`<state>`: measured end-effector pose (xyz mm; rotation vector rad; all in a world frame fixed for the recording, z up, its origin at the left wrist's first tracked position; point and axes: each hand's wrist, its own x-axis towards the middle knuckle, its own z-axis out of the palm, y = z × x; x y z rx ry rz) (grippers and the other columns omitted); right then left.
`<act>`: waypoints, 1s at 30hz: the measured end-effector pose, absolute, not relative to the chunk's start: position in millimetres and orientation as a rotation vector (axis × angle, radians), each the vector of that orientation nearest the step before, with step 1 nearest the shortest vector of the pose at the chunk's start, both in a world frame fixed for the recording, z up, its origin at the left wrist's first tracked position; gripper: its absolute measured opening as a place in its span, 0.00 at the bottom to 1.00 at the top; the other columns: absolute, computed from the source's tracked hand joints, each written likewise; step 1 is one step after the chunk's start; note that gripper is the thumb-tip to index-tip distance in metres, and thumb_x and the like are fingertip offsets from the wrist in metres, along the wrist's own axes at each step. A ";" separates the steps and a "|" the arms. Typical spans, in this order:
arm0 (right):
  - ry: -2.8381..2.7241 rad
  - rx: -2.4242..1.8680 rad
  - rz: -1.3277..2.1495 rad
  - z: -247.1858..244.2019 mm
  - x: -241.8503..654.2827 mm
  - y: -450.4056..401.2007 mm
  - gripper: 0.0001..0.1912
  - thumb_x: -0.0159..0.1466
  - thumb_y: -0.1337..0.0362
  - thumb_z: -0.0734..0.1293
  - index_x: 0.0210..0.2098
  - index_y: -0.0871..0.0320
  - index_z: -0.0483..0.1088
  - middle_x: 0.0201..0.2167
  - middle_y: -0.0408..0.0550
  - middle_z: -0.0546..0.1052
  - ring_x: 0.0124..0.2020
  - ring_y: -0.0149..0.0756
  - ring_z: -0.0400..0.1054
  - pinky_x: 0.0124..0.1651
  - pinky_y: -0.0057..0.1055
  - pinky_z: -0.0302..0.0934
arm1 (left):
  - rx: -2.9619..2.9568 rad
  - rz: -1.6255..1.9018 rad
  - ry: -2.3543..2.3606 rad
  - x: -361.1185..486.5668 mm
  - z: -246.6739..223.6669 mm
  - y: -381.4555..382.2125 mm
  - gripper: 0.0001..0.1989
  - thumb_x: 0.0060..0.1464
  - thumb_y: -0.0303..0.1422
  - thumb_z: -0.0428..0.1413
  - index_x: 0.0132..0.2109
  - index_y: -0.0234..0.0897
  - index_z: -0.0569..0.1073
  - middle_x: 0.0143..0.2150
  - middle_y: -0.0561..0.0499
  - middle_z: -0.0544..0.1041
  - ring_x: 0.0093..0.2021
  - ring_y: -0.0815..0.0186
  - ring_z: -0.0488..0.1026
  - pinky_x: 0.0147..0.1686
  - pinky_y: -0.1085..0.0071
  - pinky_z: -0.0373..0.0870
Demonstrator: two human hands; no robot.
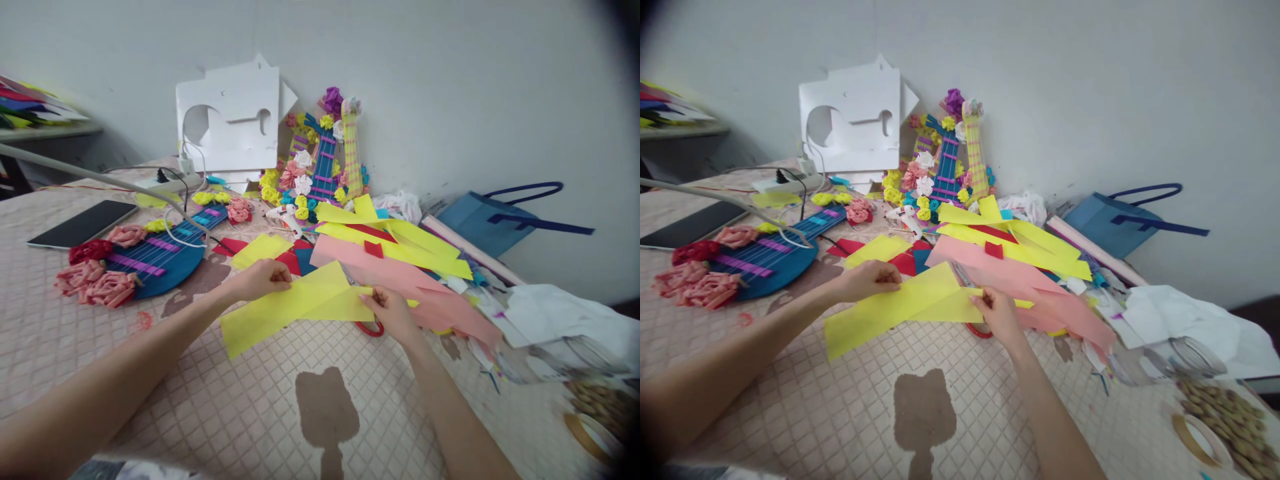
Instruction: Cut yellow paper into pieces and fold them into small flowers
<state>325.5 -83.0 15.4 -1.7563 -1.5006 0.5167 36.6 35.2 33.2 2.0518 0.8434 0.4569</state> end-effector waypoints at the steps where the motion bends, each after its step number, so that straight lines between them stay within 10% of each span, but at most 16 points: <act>1: -1.500 -1.783 0.458 16.7 328.3 -83.0 0.22 0.54 0.45 0.65 0.19 0.56 0.59 0.16 0.40 0.63 0.20 0.31 0.56 0.22 0.27 0.47 | 2.052 0.491 0.860 36.6 33.5 36.1 0.10 0.45 0.38 0.57 0.30 0.34 0.73 0.27 0.52 0.75 0.28 0.67 0.69 0.28 0.74 0.62; 7: -1.475 -1.864 0.187 25.8 343.1 -84.2 0.21 0.53 0.48 0.67 0.17 0.55 0.58 0.15 0.40 0.62 0.19 0.32 0.55 0.23 0.29 0.45 | 1.985 0.677 0.909 33.8 31.8 45.3 0.11 0.48 0.40 0.55 0.30 0.34 0.72 0.26 0.51 0.75 0.26 0.66 0.70 0.26 0.73 0.63; 12: -1.369 -1.754 -0.002 31.3 322.8 -86.8 0.16 0.60 0.50 0.62 0.37 0.57 0.67 0.38 0.52 0.70 0.29 0.36 0.62 0.32 0.34 0.57 | 1.879 0.916 0.957 28.8 40.3 48.0 0.11 0.50 0.39 0.55 0.34 0.34 0.70 0.30 0.50 0.74 0.30 0.67 0.70 0.29 0.73 0.65; 21: -1.359 -1.088 1.032 21.4 232.2 -98.1 0.20 0.63 0.48 0.62 0.48 0.52 0.68 0.43 0.51 0.74 0.43 0.41 0.69 0.39 0.35 0.64 | 1.316 0.710 0.591 44.4 54.4 10.0 0.17 0.46 0.42 0.62 0.35 0.35 0.68 0.27 0.55 0.69 0.23 0.75 0.64 0.22 0.79 0.57; 30: -1.047 -1.056 1.141 17.1 226.9 -95.2 0.14 0.59 0.51 0.67 0.37 0.54 0.71 0.29 0.45 0.74 0.27 0.33 0.64 0.28 0.29 0.59 | 1.456 0.756 0.725 62.2 43.8 -6.7 0.16 0.46 0.42 0.61 0.32 0.32 0.68 0.25 0.55 0.68 0.25 0.73 0.66 0.25 0.77 0.61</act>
